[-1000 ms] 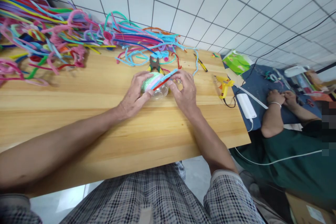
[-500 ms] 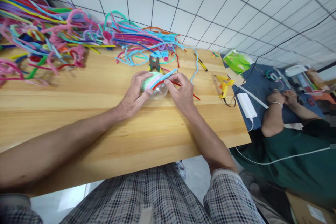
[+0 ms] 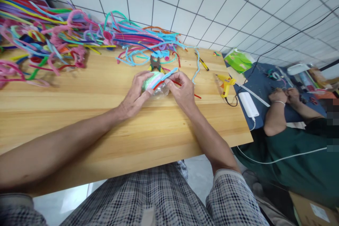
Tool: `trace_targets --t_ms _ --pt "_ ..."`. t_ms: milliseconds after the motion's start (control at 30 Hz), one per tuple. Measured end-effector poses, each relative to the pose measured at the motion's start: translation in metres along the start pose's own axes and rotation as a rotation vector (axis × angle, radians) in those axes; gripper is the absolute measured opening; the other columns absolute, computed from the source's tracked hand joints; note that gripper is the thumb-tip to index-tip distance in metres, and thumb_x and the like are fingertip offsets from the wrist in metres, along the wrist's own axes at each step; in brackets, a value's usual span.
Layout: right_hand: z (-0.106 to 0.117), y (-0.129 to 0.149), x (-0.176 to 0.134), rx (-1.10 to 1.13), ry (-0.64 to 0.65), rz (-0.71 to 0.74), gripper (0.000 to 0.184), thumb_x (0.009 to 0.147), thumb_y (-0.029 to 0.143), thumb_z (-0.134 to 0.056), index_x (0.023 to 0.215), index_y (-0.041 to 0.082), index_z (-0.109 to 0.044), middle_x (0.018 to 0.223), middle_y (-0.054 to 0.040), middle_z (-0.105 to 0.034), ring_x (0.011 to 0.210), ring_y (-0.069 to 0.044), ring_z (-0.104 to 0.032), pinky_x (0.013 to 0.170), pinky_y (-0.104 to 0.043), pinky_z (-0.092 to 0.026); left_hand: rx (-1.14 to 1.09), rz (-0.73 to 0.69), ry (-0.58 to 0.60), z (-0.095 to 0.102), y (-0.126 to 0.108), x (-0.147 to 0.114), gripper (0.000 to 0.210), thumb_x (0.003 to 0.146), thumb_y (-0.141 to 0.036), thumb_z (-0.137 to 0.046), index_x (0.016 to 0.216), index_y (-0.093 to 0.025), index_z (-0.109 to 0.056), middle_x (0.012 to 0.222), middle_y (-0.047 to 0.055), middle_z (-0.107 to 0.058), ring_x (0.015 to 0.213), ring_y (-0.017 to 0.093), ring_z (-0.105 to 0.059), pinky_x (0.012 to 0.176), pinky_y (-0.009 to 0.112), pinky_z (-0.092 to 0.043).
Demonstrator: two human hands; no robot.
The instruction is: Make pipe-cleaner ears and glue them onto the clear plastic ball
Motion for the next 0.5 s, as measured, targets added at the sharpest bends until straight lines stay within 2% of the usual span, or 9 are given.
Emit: trace_targets --t_ms 133,300,500 --pt "0.0002 0.0017 -0.0009 0.007 -0.017 0.0 0.032 0.091 0.052 -0.089 0.088 0.026 -0.07 0.084 0.0027 -0.078 0.079 -0.018 -0.074 0.085 -0.037 -0.064 -0.035 -0.03 -0.015 0.0007 0.0016 -0.001 0.054 0.121 -0.057 -0.042 0.166 -0.027 -0.047 0.17 0.018 -0.053 0.166 0.033 -0.047 0.141 0.06 -0.04" --pt "-0.0002 0.0016 -0.0013 0.017 -0.021 -0.035 0.036 0.088 0.056 -0.091 0.087 0.027 -0.071 0.083 0.003 -0.077 0.079 -0.018 -0.073 0.081 -0.035 -0.062 -0.006 -0.064 -0.041 -0.0002 0.004 0.0003 0.057 0.117 -0.06 -0.053 0.164 -0.027 -0.048 0.165 0.019 -0.057 0.16 0.037 -0.053 0.138 0.062 -0.044" --pt "-0.0011 0.0014 -0.0038 0.034 -0.018 -0.009 0.033 0.089 0.052 -0.092 0.088 0.027 -0.071 0.084 0.0035 -0.077 0.08 -0.018 -0.072 0.081 -0.035 -0.06 -0.023 -0.072 -0.094 0.001 0.0027 0.0004 0.052 0.113 -0.064 -0.059 0.154 -0.033 -0.05 0.161 0.018 -0.059 0.159 0.039 -0.054 0.133 0.07 -0.048"
Point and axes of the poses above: each hand's wrist, its own x-axis towards the middle knuckle, its own z-axis out of the back of the hand, y = z × x, the point moved 6 cm from there along x, towards the middle knuckle
